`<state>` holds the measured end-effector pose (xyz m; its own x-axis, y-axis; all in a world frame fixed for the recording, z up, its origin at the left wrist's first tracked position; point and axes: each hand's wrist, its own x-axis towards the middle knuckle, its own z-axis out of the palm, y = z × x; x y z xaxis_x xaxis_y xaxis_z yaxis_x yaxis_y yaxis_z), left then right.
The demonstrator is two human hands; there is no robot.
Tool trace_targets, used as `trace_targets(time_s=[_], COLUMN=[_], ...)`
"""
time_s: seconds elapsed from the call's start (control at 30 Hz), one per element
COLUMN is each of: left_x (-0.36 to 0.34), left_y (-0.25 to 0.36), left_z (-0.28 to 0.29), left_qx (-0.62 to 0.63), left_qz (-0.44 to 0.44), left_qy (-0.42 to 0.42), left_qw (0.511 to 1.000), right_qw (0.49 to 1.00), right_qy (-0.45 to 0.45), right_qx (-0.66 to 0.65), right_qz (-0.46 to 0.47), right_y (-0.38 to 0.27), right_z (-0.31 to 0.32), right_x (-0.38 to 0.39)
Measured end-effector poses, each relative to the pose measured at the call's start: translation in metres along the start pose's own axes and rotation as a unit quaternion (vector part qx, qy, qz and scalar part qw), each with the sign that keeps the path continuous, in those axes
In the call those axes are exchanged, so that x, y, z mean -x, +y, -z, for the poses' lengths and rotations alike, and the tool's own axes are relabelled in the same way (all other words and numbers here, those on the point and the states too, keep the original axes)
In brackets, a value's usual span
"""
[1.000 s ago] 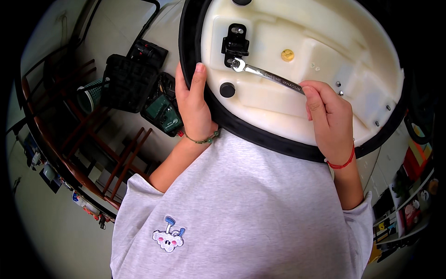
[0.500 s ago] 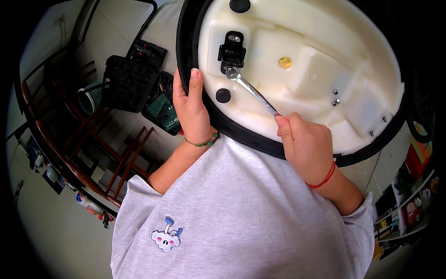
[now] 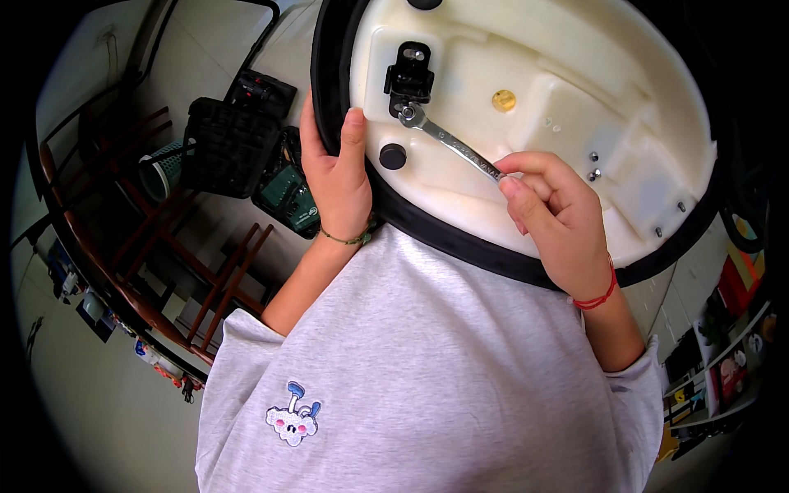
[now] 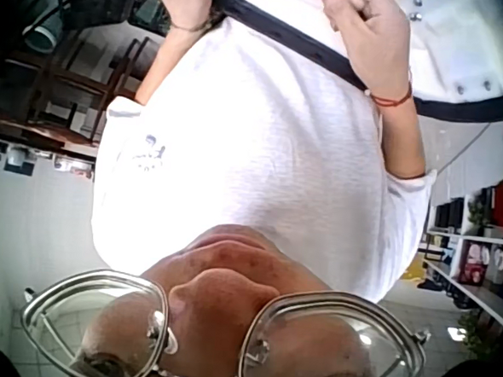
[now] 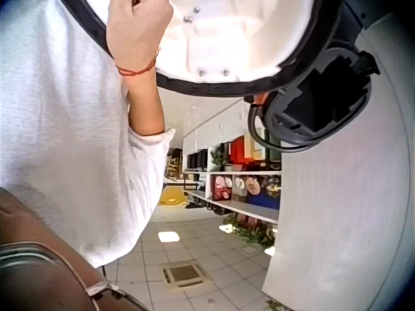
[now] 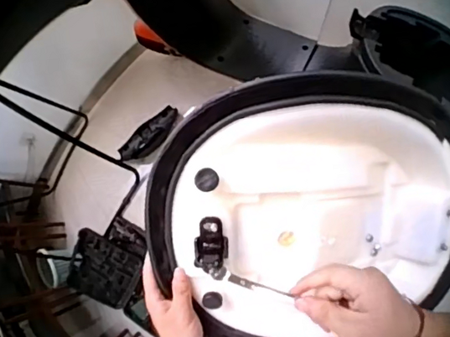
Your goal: The person unscrews bolts from a white panel using a wrench, sets the panel aside, and then uses a screwdriver to remove a component from the handlebars of a scooter.
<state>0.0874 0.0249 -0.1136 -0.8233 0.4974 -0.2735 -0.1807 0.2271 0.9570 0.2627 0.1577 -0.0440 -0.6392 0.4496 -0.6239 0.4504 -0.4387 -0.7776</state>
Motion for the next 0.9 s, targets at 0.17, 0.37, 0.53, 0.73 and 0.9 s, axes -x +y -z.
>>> trace_targets(time_s=[0.17,0.37,0.53,0.73,0.9], left_x=[-0.011,-0.017,-0.014,-0.011,-0.006], left_y=[-0.005,-0.006,-0.006,-0.013,-0.015], left_z=[0.004,-0.002,0.001,0.003,0.002], left_qx=[-0.05,-0.081,-0.086,-0.087,-0.108], left_qz=[-0.04,-0.091,-0.084,-0.092,-0.098], left_qy=[-0.015,0.004,0.006,0.007,0.009], left_qw=[0.998,0.993,0.993,0.992,0.989], right_qw=[0.998,0.987,0.979,0.981,0.993], right_qy=[0.033,0.103,0.12,0.037,0.093], right_qx=[0.015,-0.119,-0.165,-0.189,-0.045], right_qz=[0.043,0.029,-0.013,-0.028,0.06], right_y=[-0.006,0.003,-0.008,-0.029,-0.067], right_z=[-0.003,-0.01,-0.004,0.015,-0.002], right_x=[-0.011,-0.027,-0.038,-0.045,-0.071])
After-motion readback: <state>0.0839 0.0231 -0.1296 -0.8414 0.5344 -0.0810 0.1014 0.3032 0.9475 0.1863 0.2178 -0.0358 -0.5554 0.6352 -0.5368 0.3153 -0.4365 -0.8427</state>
